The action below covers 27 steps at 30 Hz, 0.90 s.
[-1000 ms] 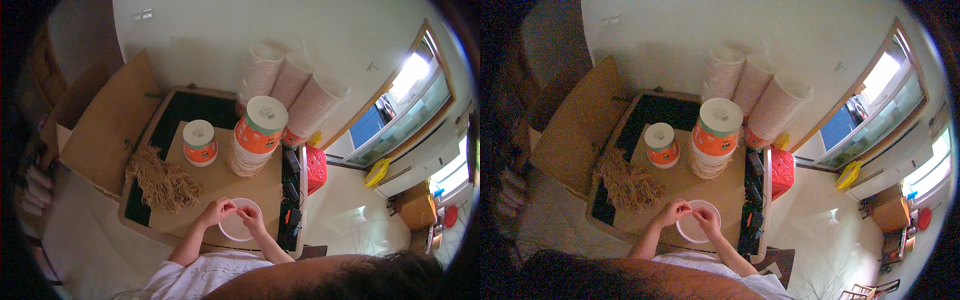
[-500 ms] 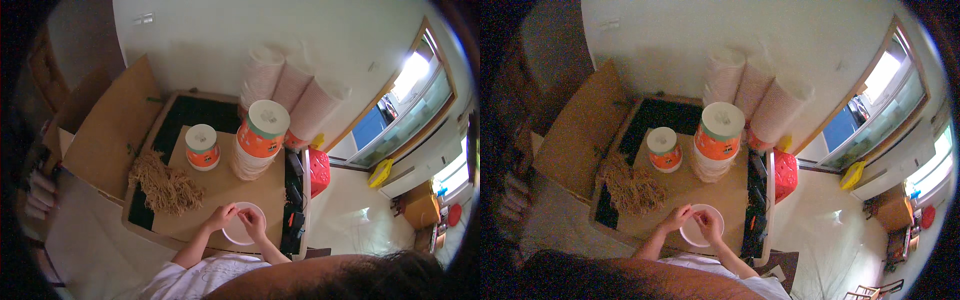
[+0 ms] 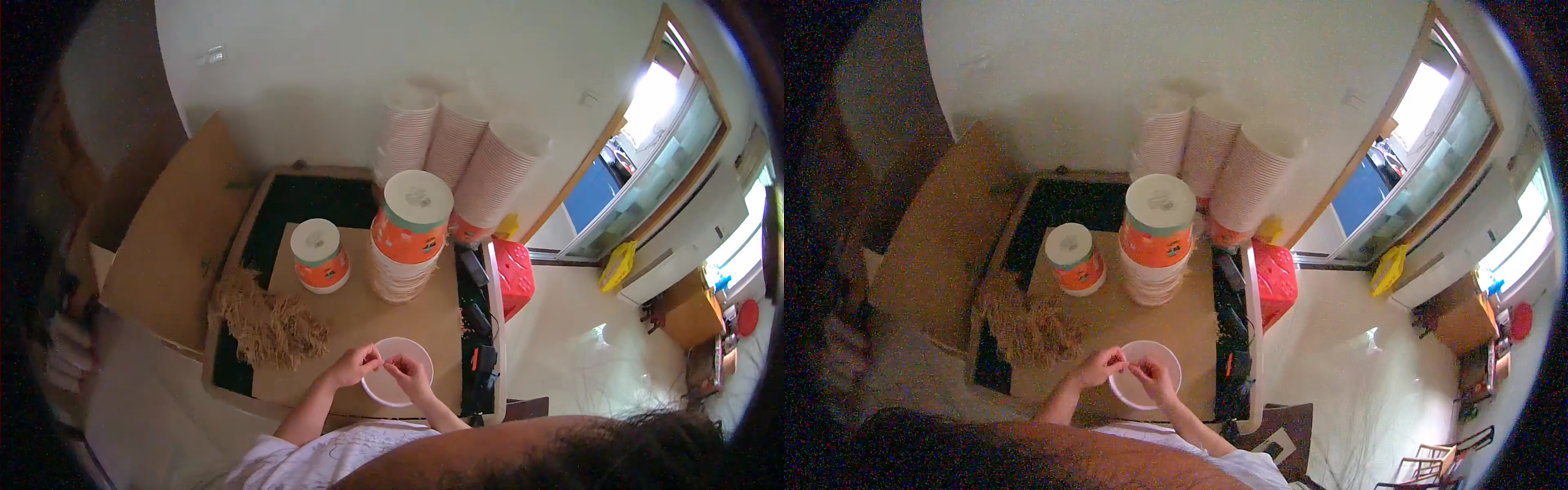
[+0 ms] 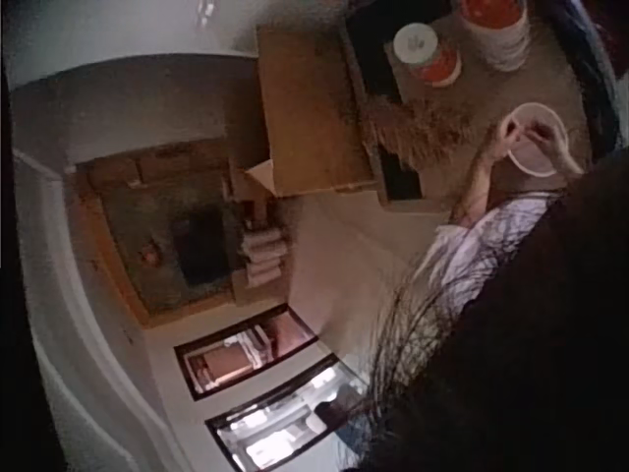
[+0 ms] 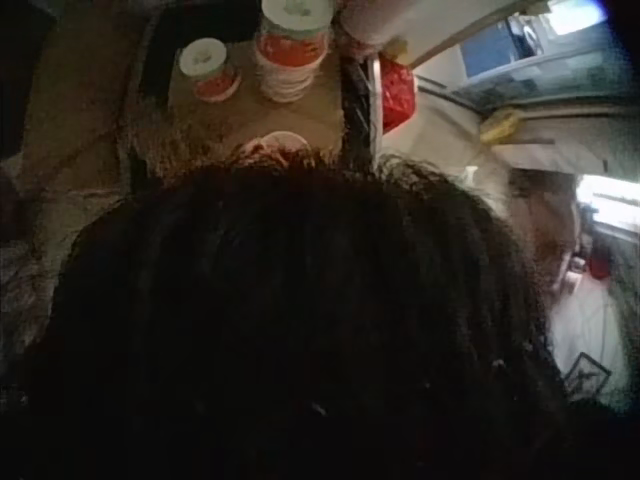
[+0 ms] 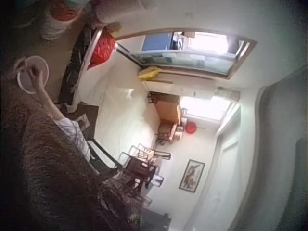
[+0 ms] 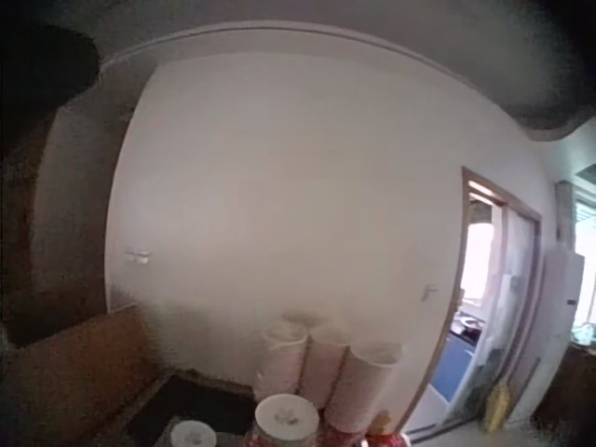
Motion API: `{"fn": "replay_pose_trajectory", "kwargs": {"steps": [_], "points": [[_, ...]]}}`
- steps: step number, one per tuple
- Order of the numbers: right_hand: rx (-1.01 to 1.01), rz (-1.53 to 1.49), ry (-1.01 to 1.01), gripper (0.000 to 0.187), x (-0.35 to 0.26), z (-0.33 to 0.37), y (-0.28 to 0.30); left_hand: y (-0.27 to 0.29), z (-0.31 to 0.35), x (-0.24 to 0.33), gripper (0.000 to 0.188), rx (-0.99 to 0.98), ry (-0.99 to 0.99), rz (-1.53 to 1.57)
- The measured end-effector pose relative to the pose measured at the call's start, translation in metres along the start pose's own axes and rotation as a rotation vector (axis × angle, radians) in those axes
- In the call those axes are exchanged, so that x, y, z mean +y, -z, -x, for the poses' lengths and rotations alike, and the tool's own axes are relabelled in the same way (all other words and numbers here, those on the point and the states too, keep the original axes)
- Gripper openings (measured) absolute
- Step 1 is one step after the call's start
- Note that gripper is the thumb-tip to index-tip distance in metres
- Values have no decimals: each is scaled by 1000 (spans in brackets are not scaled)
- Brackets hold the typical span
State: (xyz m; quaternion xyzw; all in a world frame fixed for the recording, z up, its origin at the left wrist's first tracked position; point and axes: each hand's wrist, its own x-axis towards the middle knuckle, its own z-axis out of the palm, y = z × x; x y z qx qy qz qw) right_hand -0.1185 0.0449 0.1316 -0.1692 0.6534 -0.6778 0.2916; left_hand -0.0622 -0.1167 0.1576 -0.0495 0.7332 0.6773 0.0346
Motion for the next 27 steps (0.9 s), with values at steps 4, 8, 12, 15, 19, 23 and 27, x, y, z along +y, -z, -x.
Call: {"fn": "replay_pose_trajectory", "kwargs": {"steps": [4, 8, 12, 15, 19, 23, 27], "points": [[48, 28, -58, 10, -12, 7, -2, 0, -3, -1, 7, -40, 13, 2], [79, -47, -181, 10, -11, 6, -1, 1, -7, -4, 8, -49, 12, -2], [144, 62, -50, 8, 6, -1, -2, 0, -13, -11, 6, -10, -23, -68], [131, 18, -57, 9, 16, -4, 1, 3, -18, -5, 6, -12, -26, -118], [186, -92, -218, 9, -6, -13, -11, 9, -21, -24, 7, 107, -28, -102], [208, -140, -269, 8, 20, -27, -12, 21, -35, -57, 13, 295, -113, -95], [200, -220, -256, 15, 44, -35, -10, 22, -42, -50, 16, 206, -183, -257]]}}
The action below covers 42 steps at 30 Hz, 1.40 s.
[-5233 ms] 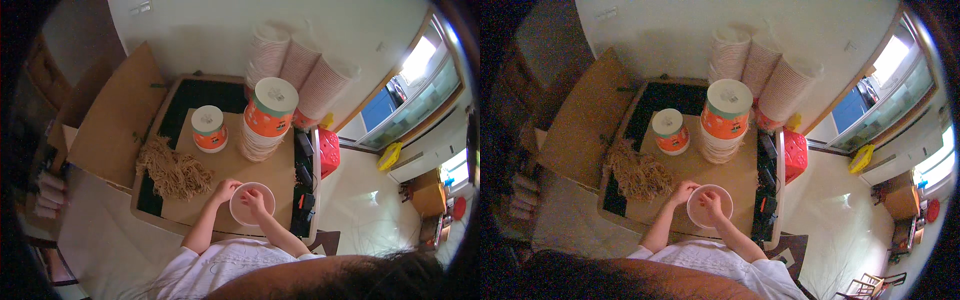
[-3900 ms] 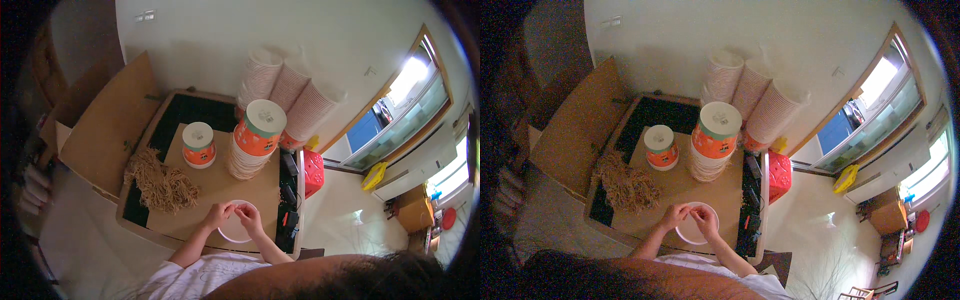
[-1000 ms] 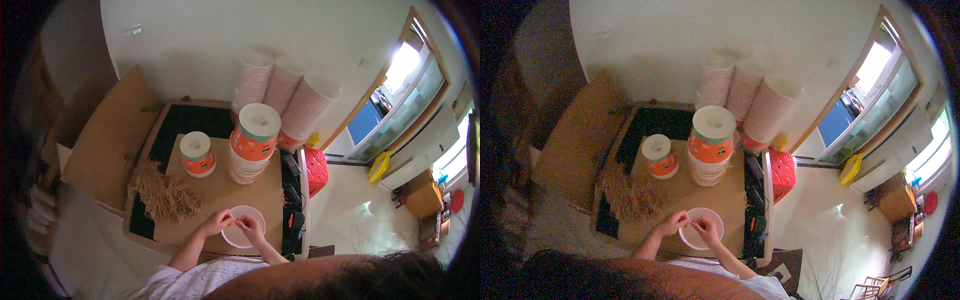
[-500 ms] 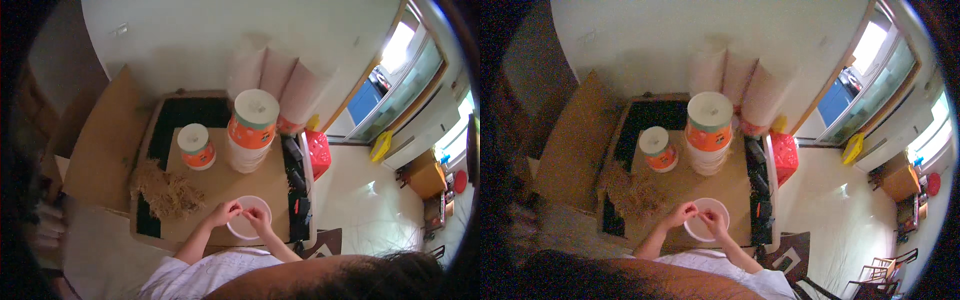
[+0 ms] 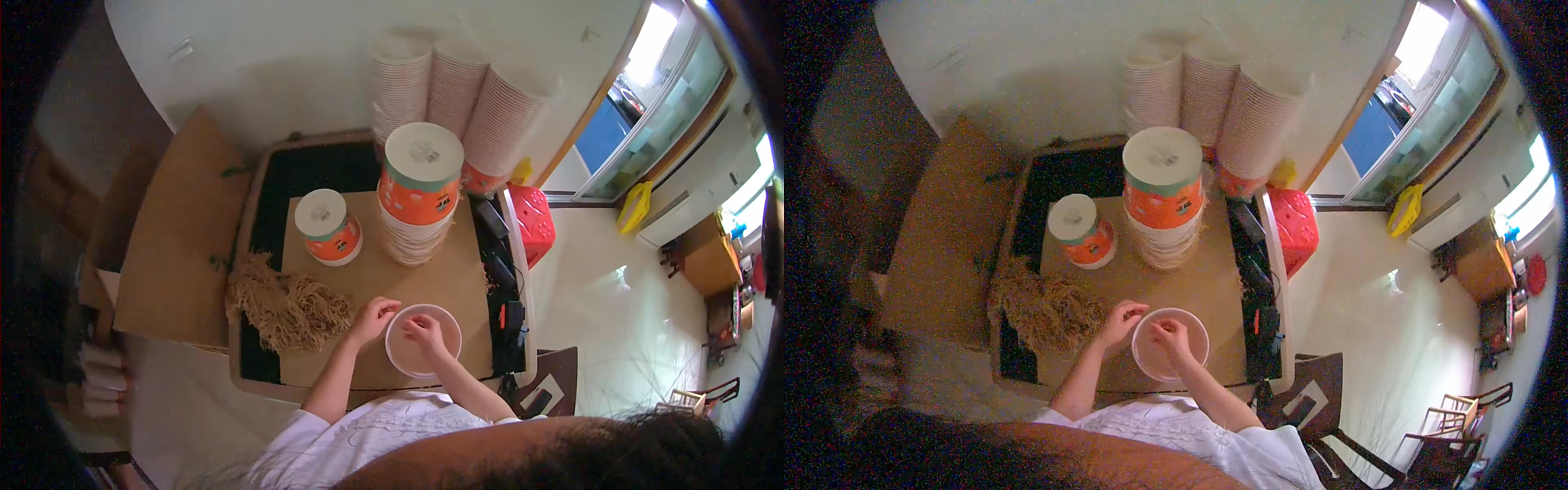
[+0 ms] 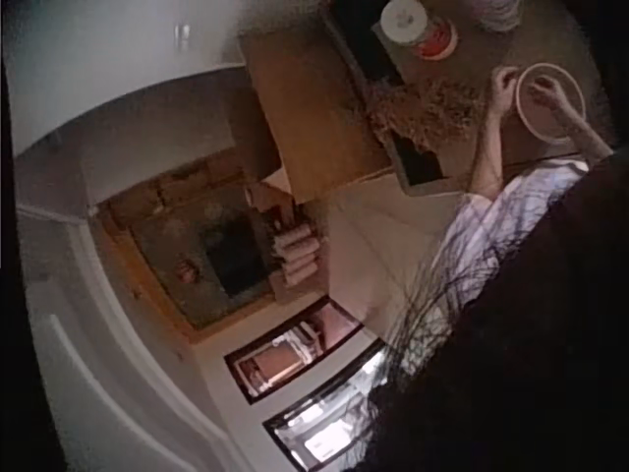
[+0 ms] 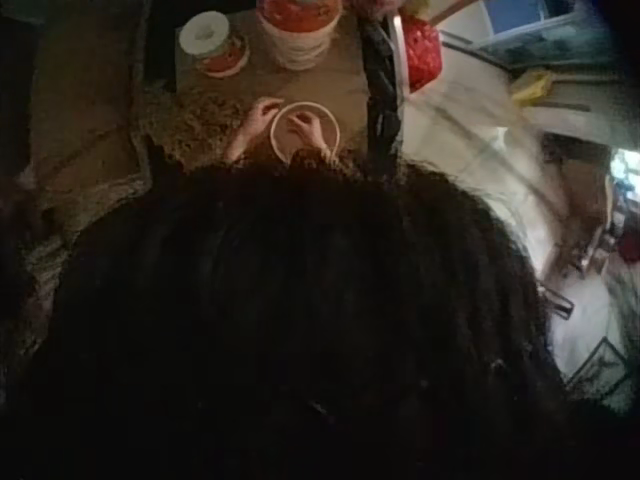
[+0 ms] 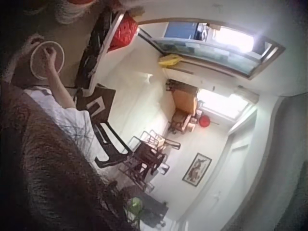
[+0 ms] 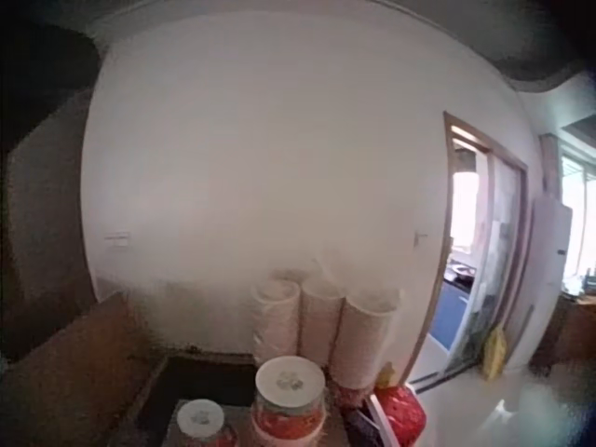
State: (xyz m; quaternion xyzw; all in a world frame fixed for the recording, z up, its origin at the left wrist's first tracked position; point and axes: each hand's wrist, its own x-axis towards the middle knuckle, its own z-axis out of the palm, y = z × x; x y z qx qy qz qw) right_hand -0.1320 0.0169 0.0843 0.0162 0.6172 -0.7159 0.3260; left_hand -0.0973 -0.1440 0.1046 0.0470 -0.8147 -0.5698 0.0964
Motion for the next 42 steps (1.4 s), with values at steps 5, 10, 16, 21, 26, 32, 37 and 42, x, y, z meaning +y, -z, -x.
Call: {"fn": "replay_pose_trajectory", "kwargs": {"steps": [5, 10, 16, 21, 26, 32, 37, 42], "points": [[-31, -8, -41, 20, 8, -5, 0, 5, 2, -14, 18, -126, 82, 13], [-25, 33, -52, 19, -6, -1, -8, 5, 5, -11, 21, -171, 137, 59], [-32, 60, -61, 17, -11, -1, -11, 5, 6, -8, 22, -185, 174, 87], [-55, 51, -49, 17, -7, -3, -9, 5, 8, -7, 22, -186, 172, 97], [-71, 54, -81, 16, -6, -6, -7, 6, 7, 0, 23, -187, 163, 110], [-78, 114, -70, 16, -12, -5, -11, 6, 8, -7, 22, -173, 166, 134], [-60, 120, -79, 16, -15, -5, -13, 6, 7, -6, 20, -179, 176, 150], [-50, 140, -81, 14, -15, -6, -13, 6, 9, -8, 16, -149, 180, 98]]}}
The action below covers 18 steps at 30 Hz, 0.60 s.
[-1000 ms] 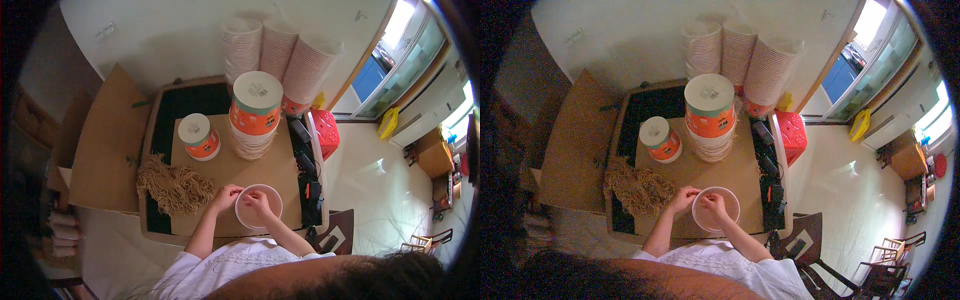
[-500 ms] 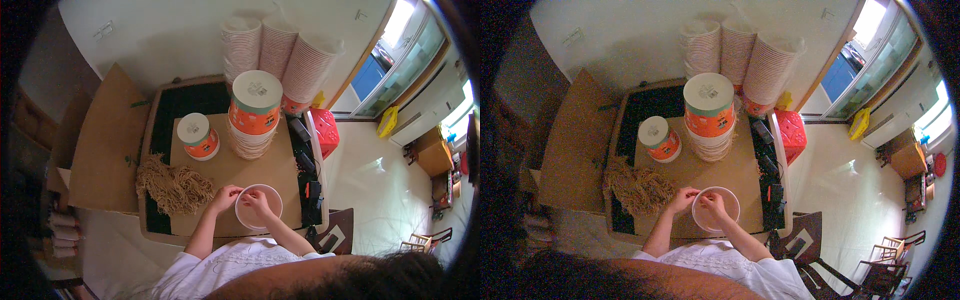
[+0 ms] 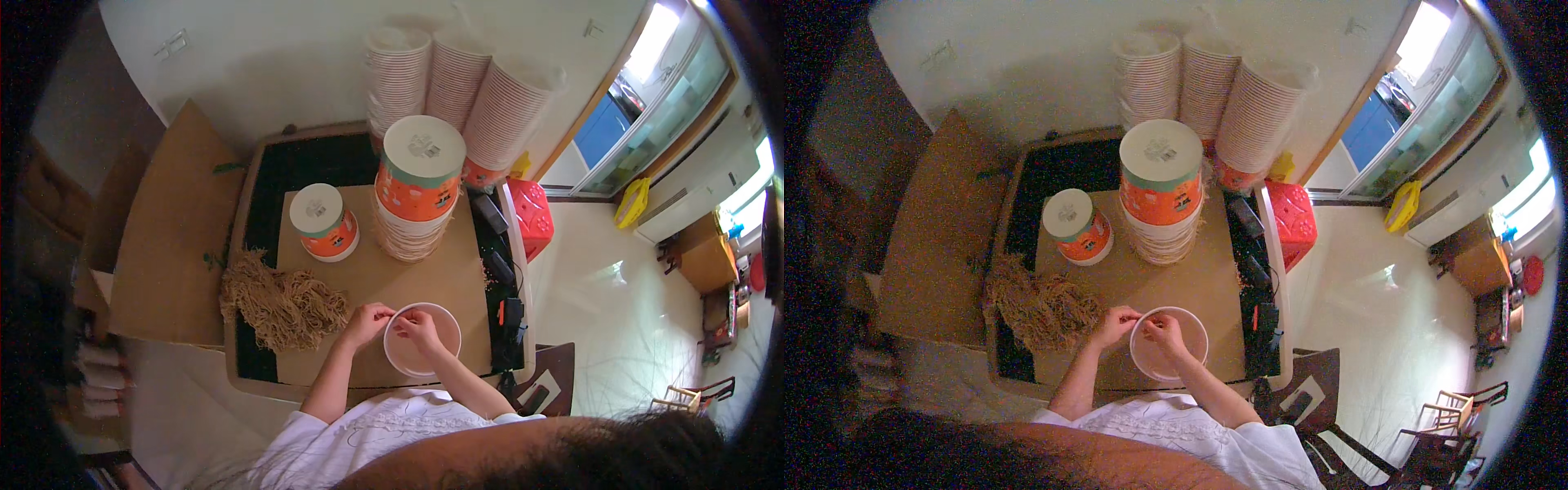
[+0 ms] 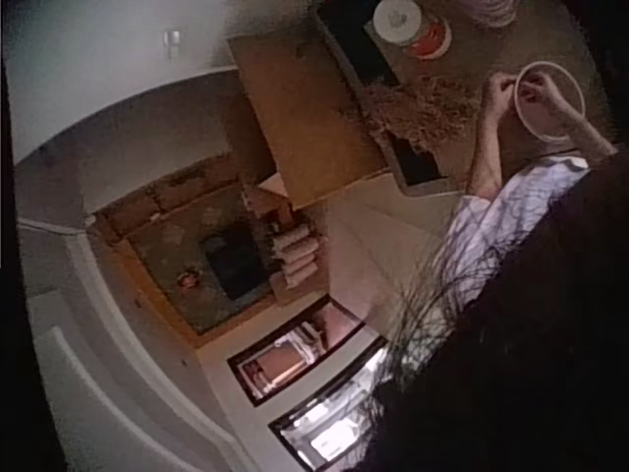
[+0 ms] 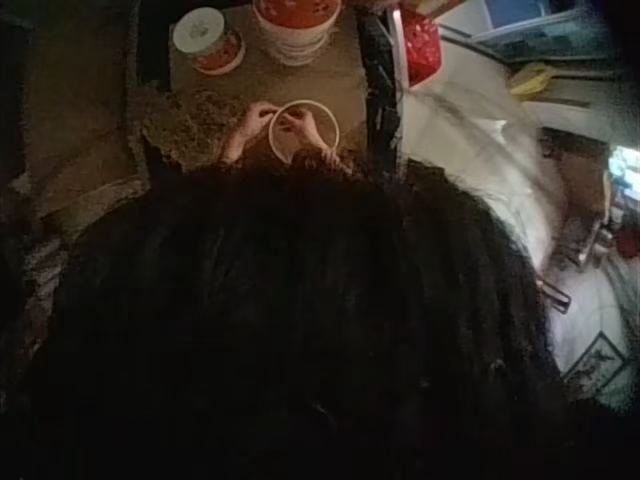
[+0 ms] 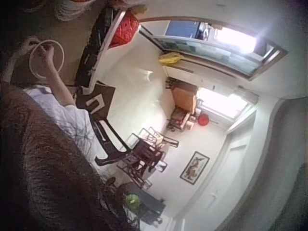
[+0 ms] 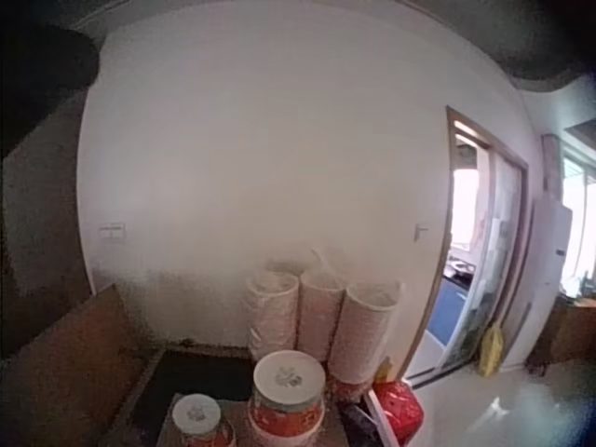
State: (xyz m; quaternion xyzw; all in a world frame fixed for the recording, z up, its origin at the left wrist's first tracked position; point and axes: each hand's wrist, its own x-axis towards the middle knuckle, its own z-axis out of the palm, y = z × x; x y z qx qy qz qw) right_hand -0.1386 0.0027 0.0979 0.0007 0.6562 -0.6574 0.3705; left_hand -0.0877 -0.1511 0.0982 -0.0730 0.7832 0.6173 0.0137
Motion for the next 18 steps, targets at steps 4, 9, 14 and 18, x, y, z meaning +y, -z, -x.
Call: {"fn": "replay_pose_trajectory", "kwargs": {"steps": [4, 9, 14, 18], "points": [[-35, 66, 27, 14, 5, -2, 7, -1, -2, 2, 12, 29, -22, -124], [-70, 18, 38, 13, 1, 2, 12, -9, -5, 3, 9, 39, -14, -170], [-53, 268, 134, 15, -27, 35, 11, -20, -3, -5, 9, 100, 73, -5], [-177, 181, 276, 14, 6, 36, 8, -29, -11, -8, 10, 56, 207, 249]]}}
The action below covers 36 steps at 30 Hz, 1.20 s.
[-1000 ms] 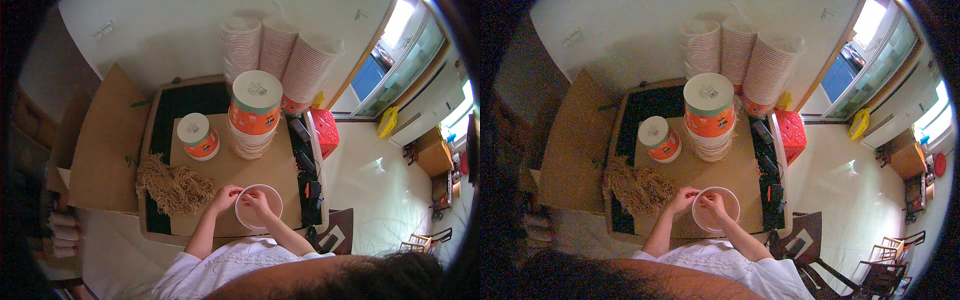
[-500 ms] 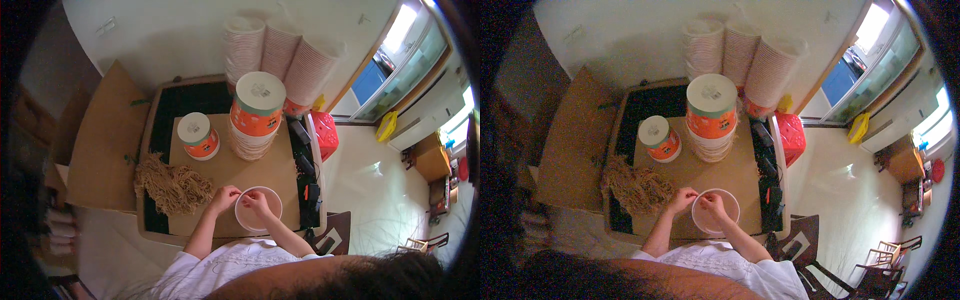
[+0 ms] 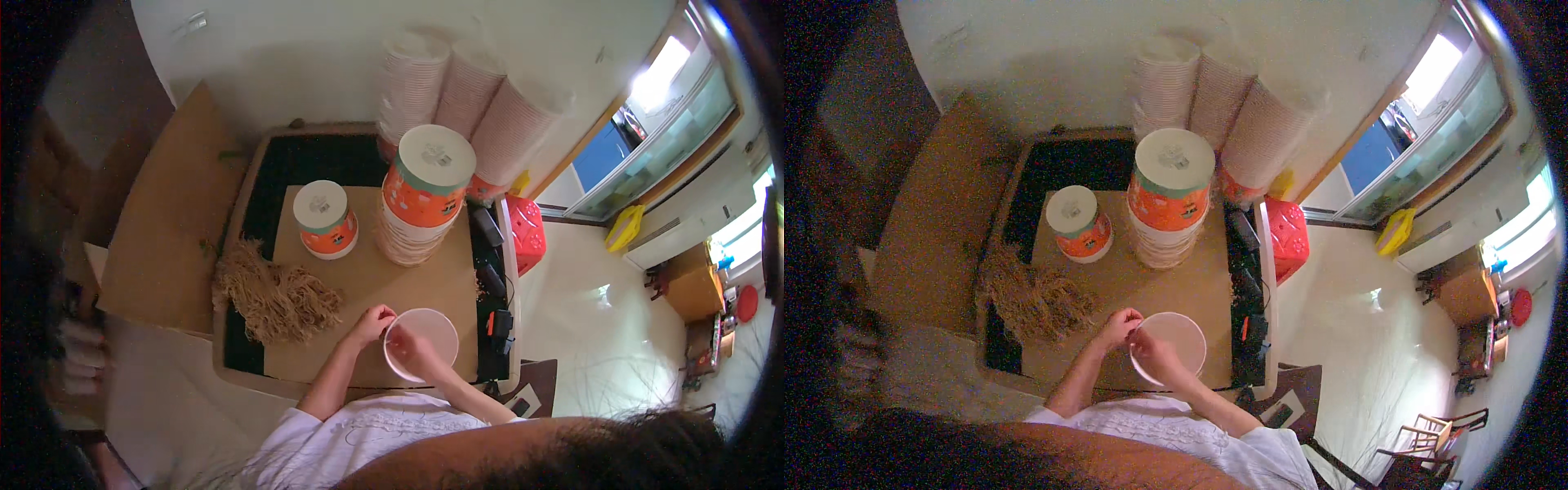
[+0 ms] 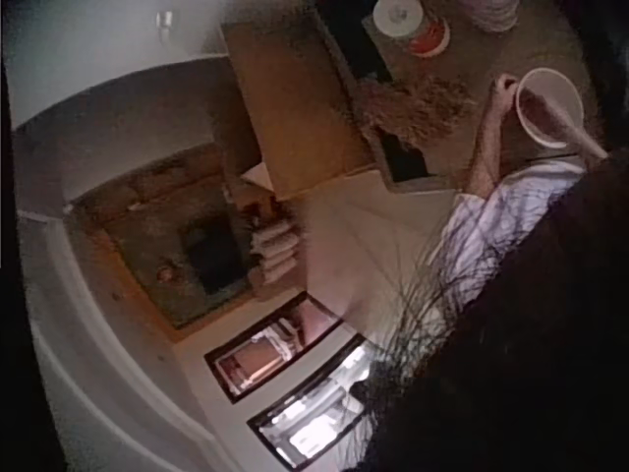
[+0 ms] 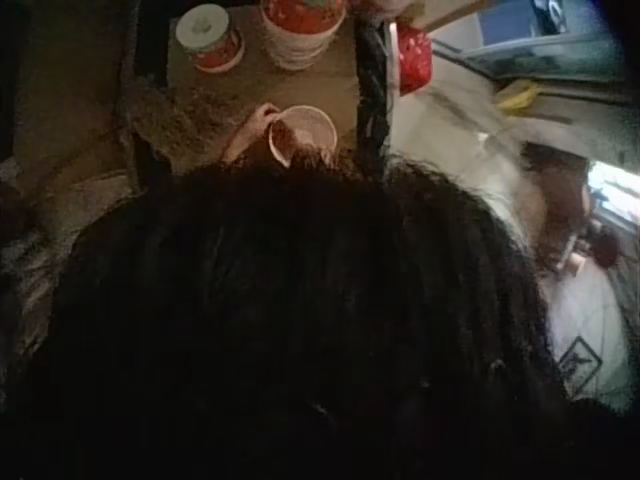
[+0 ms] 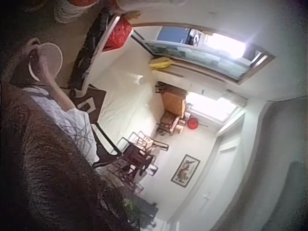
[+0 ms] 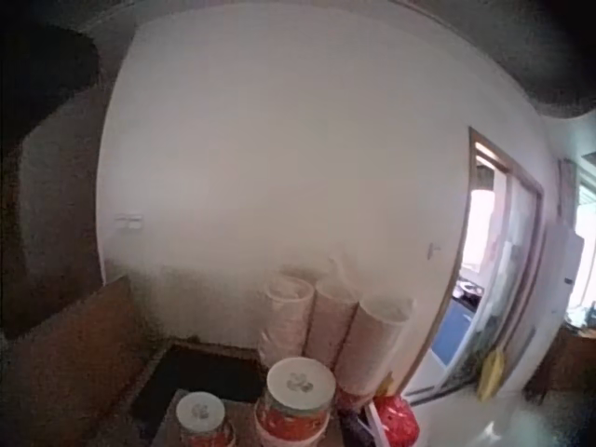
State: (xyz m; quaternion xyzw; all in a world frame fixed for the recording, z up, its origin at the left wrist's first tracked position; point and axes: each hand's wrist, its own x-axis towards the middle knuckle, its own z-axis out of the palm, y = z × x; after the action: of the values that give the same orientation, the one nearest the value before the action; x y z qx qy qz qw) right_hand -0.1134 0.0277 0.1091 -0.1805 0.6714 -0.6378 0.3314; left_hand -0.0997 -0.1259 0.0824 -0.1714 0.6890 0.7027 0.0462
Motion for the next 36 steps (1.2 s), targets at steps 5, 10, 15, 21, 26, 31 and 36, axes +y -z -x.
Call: {"fn": "replay_pose_trajectory", "kwargs": {"steps": [5, 10, 15, 21, 26, 31, 36], "points": [[-289, 910, 494, 22, -63, -14, -40, 13, -8, -16, 16, -309, 276, 185], [-553, 1391, 343, 21, -84, -33, -45, 12, 15, -16, 26, -347, -317, 480], [-377, 1385, 758, 26, -65, -24, -30, 1, -3, -49, 23, -100, -827, 662], [-1097, 675, 248, 42, -162, 43, -28, 4, -13, -5, 12, -337, 481, 656], [-1295, 487, 278, 44, -181, 47, -18, -2, -4, 2, 7, -198, 409, 703], [-1471, 292, 318, 45, -195, 48, -14, -2, 1, -3, 7, -185, 345, 660], [-1635, 111, 345, 47, -185, 46, -16, 4, 11, -1, 6, -135, 351, 617]]}}
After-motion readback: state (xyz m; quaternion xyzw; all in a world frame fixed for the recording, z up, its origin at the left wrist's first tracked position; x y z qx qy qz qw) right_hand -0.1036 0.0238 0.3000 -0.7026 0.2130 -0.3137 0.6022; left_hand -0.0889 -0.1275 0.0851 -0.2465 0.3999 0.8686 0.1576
